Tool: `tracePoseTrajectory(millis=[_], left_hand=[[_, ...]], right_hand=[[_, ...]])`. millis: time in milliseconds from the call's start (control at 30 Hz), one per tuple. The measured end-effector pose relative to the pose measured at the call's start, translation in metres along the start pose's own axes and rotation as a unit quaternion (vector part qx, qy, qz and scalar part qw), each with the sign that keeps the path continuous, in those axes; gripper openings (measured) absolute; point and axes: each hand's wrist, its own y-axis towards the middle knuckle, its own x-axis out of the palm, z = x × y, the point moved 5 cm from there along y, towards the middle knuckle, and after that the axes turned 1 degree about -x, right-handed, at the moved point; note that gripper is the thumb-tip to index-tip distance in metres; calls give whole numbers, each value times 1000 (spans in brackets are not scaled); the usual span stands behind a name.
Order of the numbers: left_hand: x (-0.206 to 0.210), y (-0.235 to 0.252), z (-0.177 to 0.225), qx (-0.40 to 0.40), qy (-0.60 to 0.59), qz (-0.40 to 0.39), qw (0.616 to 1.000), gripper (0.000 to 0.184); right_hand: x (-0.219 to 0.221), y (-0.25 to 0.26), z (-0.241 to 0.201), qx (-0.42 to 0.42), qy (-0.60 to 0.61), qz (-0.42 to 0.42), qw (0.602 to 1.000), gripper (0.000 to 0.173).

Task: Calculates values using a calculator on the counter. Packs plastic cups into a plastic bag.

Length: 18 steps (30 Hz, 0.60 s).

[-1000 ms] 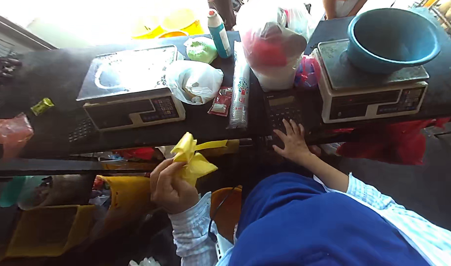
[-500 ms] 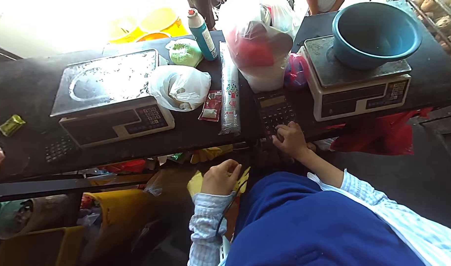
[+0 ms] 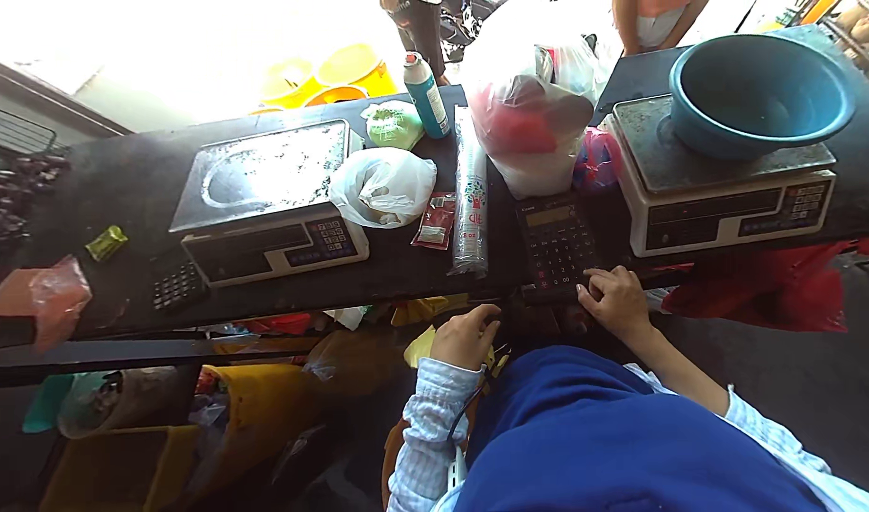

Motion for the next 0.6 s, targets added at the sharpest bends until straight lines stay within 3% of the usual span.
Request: tracePoseTrajectory(millis=[200,300,467,600], left_hand=[[-4,9,3,2,6,0,1000,35],[-2,9,-1,5,2,-4,1000,34],[1,10,1,4,2,-4,1000,33],[0,8,1,8,5,-3,1000,33]], right_hand=[[-1,1,-1,7,-3,-22,1000,41],[-1,3,1,30,-3,-95,995,41],[3,25,-1,-24,37,-20,999,38],[7,41,-2,-18,43,-24,999,41]])
